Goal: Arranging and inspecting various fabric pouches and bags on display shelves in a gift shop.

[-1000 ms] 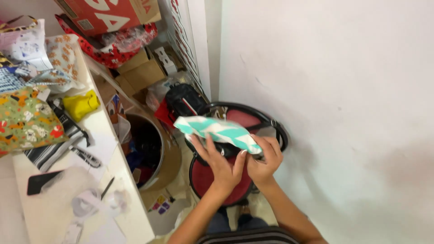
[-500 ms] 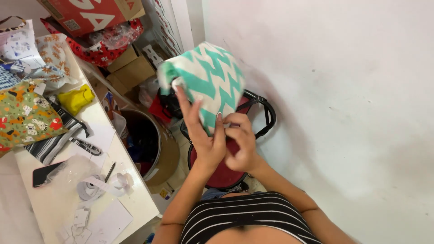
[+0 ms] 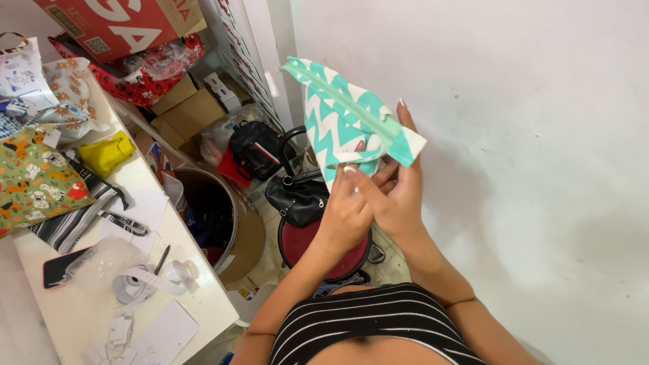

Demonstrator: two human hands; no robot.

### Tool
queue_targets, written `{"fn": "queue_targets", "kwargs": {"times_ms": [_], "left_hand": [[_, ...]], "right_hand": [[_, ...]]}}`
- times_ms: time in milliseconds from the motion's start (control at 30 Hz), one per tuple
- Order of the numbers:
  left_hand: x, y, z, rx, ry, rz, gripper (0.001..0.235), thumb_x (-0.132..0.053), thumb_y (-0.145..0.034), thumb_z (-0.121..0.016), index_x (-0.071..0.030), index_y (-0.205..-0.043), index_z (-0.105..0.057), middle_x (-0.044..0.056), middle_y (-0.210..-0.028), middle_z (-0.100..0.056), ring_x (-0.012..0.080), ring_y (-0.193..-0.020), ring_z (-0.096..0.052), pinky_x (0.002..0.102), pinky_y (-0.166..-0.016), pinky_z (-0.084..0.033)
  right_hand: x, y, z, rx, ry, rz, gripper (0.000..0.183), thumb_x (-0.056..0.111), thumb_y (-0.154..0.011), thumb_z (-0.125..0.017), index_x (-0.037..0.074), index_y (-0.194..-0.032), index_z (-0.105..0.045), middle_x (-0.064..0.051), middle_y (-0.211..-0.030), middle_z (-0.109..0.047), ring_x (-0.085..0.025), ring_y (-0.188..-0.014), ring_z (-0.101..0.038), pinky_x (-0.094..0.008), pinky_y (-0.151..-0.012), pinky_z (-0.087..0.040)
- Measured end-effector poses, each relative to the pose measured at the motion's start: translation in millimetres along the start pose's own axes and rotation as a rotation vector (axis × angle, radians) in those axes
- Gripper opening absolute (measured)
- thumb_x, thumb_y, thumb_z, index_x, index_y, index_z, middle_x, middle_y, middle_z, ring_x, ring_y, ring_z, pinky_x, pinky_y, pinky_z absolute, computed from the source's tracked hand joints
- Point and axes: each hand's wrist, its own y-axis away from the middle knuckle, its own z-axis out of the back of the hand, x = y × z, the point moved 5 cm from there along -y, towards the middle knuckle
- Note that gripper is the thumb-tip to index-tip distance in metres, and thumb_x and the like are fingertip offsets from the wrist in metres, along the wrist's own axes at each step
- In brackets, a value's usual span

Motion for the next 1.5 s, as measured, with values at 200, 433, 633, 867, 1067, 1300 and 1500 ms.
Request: {"fn": "queue_targets", "kwargs": {"times_ms": [200,433,633,867,1067,1300,1500], "left_hand": [[-3.2,1.1,2.2,0.003,0.026,-0.049,0.015,0.001,-0.103,-0.054,-0.002,-0.098,-0.069,0.011,-0.097,-0.068,0.0521,-0.104,-0.065,0.067,-0.093,-0.056],[-9.4,6.0,-1.0,0.003,-0.009,-0.063,0.012,-0.001,-0.102,-0.058,-0.005,-0.098,-0.069,0.007,-0.1,-0.07,0.0475,-0.103,-0.067,0.065,-0.092,-0.059],[-20.4,-7.9,6.8,-0.035,0.013,-0.085,0.017,-0.001,-0.102,-0.057,-0.006,-0.09,-0.068,0.007,-0.098,-0.071,0.0466,-0.101,-0.069,0.065,-0.088,-0.058],[-40.4,-13.2,15.0,-0.177,0.132,-0.083,0.025,-0.005,-0.102,-0.054,-0.01,-0.082,-0.069,0.004,-0.1,-0.076,0.043,-0.1,-0.073,0.063,-0.088,-0.06],[-18.3,18.1,31.8,-0.398,0.185,0.079,0.016,-0.003,-0.078,-0.058,-0.008,-0.082,-0.073,0.012,-0.09,-0.078,0.034,-0.082,-0.076,0.048,-0.079,-0.064],[-0.6,-20.2,50.0,-0.033,-0.194,0.157,0.042,-0.008,-0.107,-0.061,-0.016,-0.148,-0.056,0.01,-0.156,-0.053,0.0308,-0.148,-0.045,0.051,-0.127,-0.016],[38.8,-9.4,77.2,0.122,-0.337,0.204,0.051,-0.041,-0.095,-0.075,-0.014,-0.138,-0.065,0.01,-0.127,-0.07,0.0317,-0.124,-0.062,0.069,-0.119,-0.02]], "right_hand": [[-5.1,6.1,12.3,-0.173,0.154,-0.002,0.047,0.0,-0.093,-0.077,-0.004,-0.136,-0.059,-0.017,-0.128,-0.068,-0.028,-0.125,-0.064,-0.041,-0.107,-0.052],[-4.3,17.2,20.7,-0.245,0.175,0.012,0.04,-0.002,-0.092,-0.076,-0.005,-0.13,-0.063,-0.018,-0.122,-0.07,-0.027,-0.119,-0.067,-0.042,-0.106,-0.05],[4.5,24.4,27.9,-0.28,0.166,0.062,0.034,-0.003,-0.094,-0.074,-0.007,-0.127,-0.063,-0.021,-0.12,-0.07,-0.031,-0.12,-0.066,-0.045,-0.106,-0.05],[24.2,29.6,39.5,-0.295,0.105,0.168,0.026,-0.002,-0.095,-0.07,-0.01,-0.12,-0.064,-0.026,-0.119,-0.071,-0.036,-0.12,-0.067,-0.047,-0.105,-0.053],[28.1,32.4,61.3,-0.321,0.014,0.205,0.013,-0.004,-0.096,-0.066,-0.014,-0.104,-0.064,-0.033,-0.109,-0.069,-0.043,-0.113,-0.069,-0.053,-0.101,-0.054],[25.2,44.6,59.4,-0.208,-0.049,0.176,0.011,-0.002,-0.093,-0.063,-0.011,-0.09,-0.067,-0.03,-0.099,-0.072,-0.04,-0.103,-0.073,-0.045,-0.091,-0.057],[7.5,40.3,70.3,-0.145,-0.046,0.257,0.037,0.023,-0.097,-0.068,-0.007,-0.077,-0.065,-0.026,-0.083,-0.07,-0.028,-0.077,-0.069,-0.034,-0.075,-0.055]]}}
